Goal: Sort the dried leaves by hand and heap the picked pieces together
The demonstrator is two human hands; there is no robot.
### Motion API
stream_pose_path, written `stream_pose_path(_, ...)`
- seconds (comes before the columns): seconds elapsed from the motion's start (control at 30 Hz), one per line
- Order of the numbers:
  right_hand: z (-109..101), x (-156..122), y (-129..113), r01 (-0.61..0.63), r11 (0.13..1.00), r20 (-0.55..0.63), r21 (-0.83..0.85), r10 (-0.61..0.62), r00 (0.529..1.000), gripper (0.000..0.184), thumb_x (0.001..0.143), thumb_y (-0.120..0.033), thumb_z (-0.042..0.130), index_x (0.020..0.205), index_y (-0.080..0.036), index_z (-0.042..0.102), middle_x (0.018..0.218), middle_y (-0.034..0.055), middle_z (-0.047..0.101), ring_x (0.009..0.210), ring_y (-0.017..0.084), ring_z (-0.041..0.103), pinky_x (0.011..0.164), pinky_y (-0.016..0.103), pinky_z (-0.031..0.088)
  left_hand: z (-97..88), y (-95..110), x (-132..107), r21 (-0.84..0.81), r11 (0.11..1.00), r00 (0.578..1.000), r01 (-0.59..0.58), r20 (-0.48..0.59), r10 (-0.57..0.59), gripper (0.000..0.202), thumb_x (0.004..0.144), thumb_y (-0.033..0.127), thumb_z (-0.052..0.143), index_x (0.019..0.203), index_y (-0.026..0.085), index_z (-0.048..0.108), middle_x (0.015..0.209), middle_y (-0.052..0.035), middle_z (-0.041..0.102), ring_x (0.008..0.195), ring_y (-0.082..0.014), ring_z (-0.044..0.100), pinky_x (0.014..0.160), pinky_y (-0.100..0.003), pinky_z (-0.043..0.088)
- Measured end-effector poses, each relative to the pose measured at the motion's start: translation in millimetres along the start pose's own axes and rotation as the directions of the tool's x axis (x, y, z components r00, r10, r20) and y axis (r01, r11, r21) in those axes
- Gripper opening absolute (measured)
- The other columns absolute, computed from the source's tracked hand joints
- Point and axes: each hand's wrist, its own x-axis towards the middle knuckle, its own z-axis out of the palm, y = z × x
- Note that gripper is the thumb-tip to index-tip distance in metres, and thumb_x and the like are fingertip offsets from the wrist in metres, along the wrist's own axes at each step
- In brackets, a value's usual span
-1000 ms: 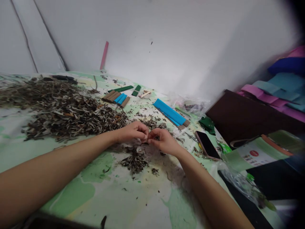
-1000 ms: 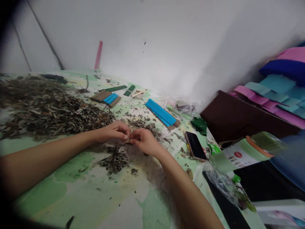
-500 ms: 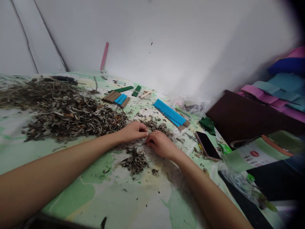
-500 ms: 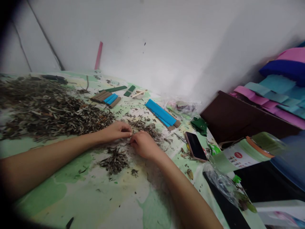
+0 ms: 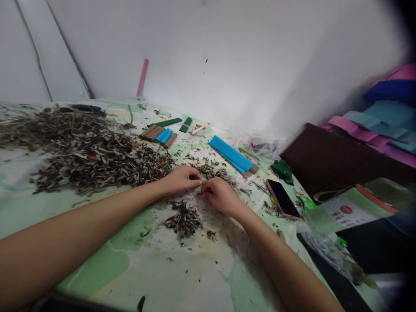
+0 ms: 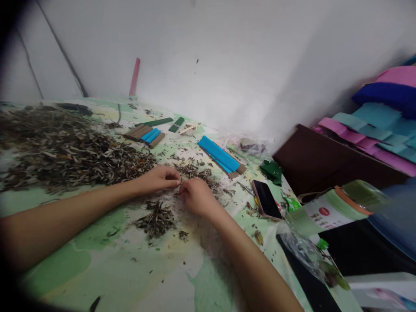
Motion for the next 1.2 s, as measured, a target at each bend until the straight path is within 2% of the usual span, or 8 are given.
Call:
stream_pose_path(0.13,0.9,4.0,4.6,-0.208,0.944,-0.128,0.257,0.246,0.961,0.012,0.071,-0.008,0.053,0.071,-0.016,0.061,0.066,0.0002,0.061,0.062,0.013,0.052,0.06,0.023,0.037,0.5,-2.7,1.8,-0.031,0.996,0.991,0.086,-0.101,-0.089,0.026,0.072,0.035,0.056,0.08,0.013,0.067,0.076,-0.0051,0.068,0.072,-0.018,0.061,0.066,-0.026,0.043)
stream_pose_path(0.27,5.5,7.5,5.2,-0.288,0.805,-0.143,0.519,0.413,0.899,0.006,0.072,-0.014,0.053,0.069,-0.016,0.058,0.06,-0.0025,0.055,0.055,0.011,0.047,0.054,0.022,0.035,2.2,-2.6,2.1,-0.096,0.99,0.992,0.108,-0.058,-0.114,0.03,0.071,0.037,0.059,0.083,0.012,0.068,0.077,-0.0059,0.069,0.073,-0.0185,0.062,0.067,-0.027,0.045)
stream_pose_path(0.37,10.4,7.5,3.2,-0.268,0.746,-0.148,0.61,0.44,0.886,0.005,0.07,-0.018,0.054,0.068,-0.016,0.058,0.061,-0.0029,0.054,0.054,0.01,0.045,0.053,0.021,0.034,4.0,0.5,0.7,-0.097,0.992,0.995,0.076,-0.05,-0.081,0.029,0.072,0.037,0.057,0.082,0.012,0.068,0.075,-0.0054,0.069,0.07,-0.017,0.06,0.063,-0.025,0.044)
stream_pose_path(0.67,15.4,6.1,1.7,-0.253,0.678,-0.09,0.69,0.427,0.9,0.007,0.068,-0.023,0.056,0.067,-0.016,0.057,0.06,-0.0033,0.052,0.054,0.009,0.043,0.053,0.022,0.033,5.6,2.5,0.1,-0.069,0.997,0.996,0.045,-0.071,-0.05,0.021,0.073,0.03,0.053,0.073,0.013,0.066,0.067,-0.0027,0.063,0.064,-0.0146,0.055,0.06,-0.024,0.039)
stream_pose_path(0.8,16.0,6.6,0.8,-0.258,0.7,-0.099,0.666,0.426,0.899,0.008,0.069,-0.023,0.054,0.068,-0.016,0.057,0.06,-0.0029,0.051,0.054,0.01,0.042,0.053,0.022,0.032,5.9,3.5,0.3,-0.077,0.996,0.998,0.035,-0.057,-0.04,0.022,0.074,0.03,0.052,0.071,0.013,0.064,0.064,-0.0016,0.061,0.061,-0.0135,0.053,0.057,-0.023,0.037)
stream_pose_path(0.93,14.7,5.9,-0.7,-0.291,0.805,-0.132,0.517,0.411,0.902,0.01,0.072,-0.022,0.052,0.066,-0.016,0.057,0.058,-0.0024,0.051,0.055,0.011,0.042,0.053,0.022,0.031,5.2,6.0,-0.6,-0.007,1.0,0.997,-0.01,-0.073,0.01,0.021,0.075,0.029,0.051,0.072,0.013,0.064,0.065,-0.0012,0.061,0.062,-0.0134,0.053,0.058,-0.023,0.037)
stream_pose_path(1.07,13.5,4.1,-0.9,-0.254,0.885,-0.162,0.389,0.337,0.927,0.011,0.072,-0.019,0.051,0.062,-0.017,0.055,0.055,-0.0032,0.049,0.054,0.01,0.04,0.052,0.022,0.027,4.7,8.2,-2.2,0.097,0.993,0.996,-0.066,-0.055,0.072,0.018,0.076,0.025,0.049,0.071,0.014,0.063,0.064,-0.0008,0.059,0.062,-0.0132,0.052,0.058,-0.023,0.036)
stream_pose_path(1.2,13.6,4.0,0.0,-0.23,0.87,-0.153,0.437,0.323,0.934,0.01,0.068,-0.019,0.051,0.058,-0.017,0.053,0.054,-0.0031,0.047,0.053,0.011,0.039,0.051,0.023,0.026,4.6,9.4,-2.7,0.102,0.992,0.996,-0.08,-0.036,0.084,0.017,0.075,0.026,0.049,0.067,0.014,0.06,0.06,0.0006,0.054,0.06,-0.0127,0.047,0.057,-0.023,0.033)
